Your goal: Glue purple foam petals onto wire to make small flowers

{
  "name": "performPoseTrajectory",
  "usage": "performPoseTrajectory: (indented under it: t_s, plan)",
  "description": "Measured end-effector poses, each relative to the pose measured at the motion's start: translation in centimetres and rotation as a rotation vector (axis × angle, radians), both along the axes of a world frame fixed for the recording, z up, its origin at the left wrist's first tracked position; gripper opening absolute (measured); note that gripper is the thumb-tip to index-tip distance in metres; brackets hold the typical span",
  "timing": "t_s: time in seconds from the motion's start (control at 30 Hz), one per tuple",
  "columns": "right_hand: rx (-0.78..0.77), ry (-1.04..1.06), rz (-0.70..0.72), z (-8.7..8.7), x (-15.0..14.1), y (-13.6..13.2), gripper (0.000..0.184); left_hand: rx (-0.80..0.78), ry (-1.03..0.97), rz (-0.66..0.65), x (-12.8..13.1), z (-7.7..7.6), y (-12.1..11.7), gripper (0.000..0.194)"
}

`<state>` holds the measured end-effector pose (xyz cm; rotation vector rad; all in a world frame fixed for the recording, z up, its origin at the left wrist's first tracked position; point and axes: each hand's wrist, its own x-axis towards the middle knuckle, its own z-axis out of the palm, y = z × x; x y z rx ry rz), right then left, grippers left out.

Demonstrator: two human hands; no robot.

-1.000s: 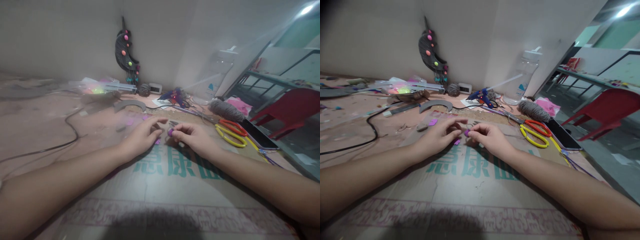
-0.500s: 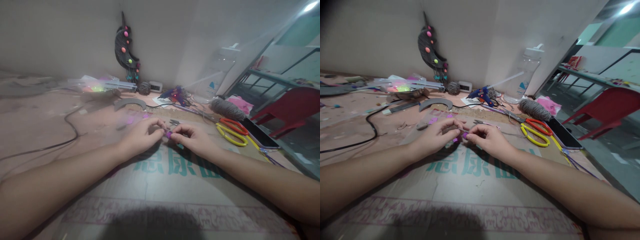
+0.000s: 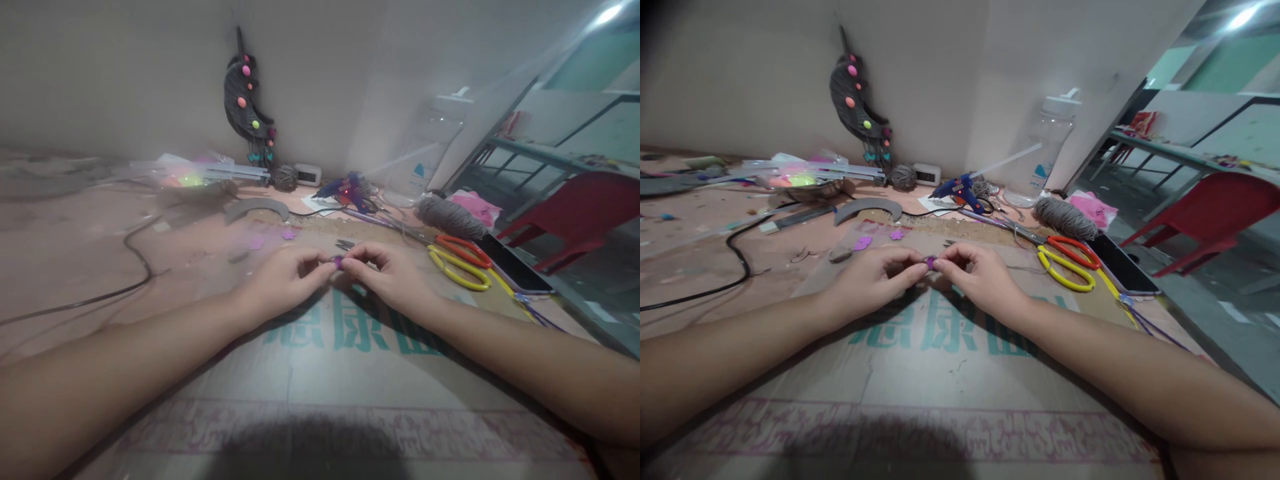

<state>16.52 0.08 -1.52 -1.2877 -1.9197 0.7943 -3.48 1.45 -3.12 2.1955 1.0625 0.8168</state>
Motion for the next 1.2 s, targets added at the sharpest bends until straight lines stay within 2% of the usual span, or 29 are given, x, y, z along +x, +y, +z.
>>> performPoseTrajectory:
  t_s: [0.1, 0.3, 0.43, 0.57, 0.63, 0.77, 1.0, 1.2]
  plan:
    - [-0.018, 0.019, 0.013, -0.1, 0.1, 0.0, 0.022, 0.061, 0.058, 0.005, 0.0, -0.2, 0.1, 0.034]
    - [0.024, 0.018, 0.001, -0.7, 0.5, 0.5, 0.036, 0.032, 0.046, -0.018, 0.1, 0.0, 0.0, 0.035]
    - [-0.056, 0.137, 0.011, -0.9, 0.5, 0.3, 0.042, 0.028, 0.044, -0.028, 0.1, 0.1, -0.1, 0.033]
    - [0.019, 0.269, -0.009, -1.0, 0.7, 0.4, 0.046, 0.046, 0.051, -0.017, 0.1, -0.1, 0.1, 0.033]
    - [0.083, 0.372, -0.025, -1.3, 0.9, 1.0, 0.042, 0.054, 0.055, -0.013, 0.0, -0.1, 0.1, 0.032]
    - [0.116, 0.508, -0.061, -1.9, 1.4, 2.3, 0.013, 0.038, 0.053, -0.011, 0.0, -0.1, 0.3, 0.032]
    - [0.169, 0.371, -0.098, -2.0, 1.2, 2.5, 0.018, -0.026, 0.025, -0.013, 0.0, 0.0, 0.2, 0.032]
    - [0.182, 0.318, -0.077, -1.9, 1.0, 2.2, 0.012, -0.039, 0.024, -0.010, 0.1, 0.2, 0.1, 0.032]
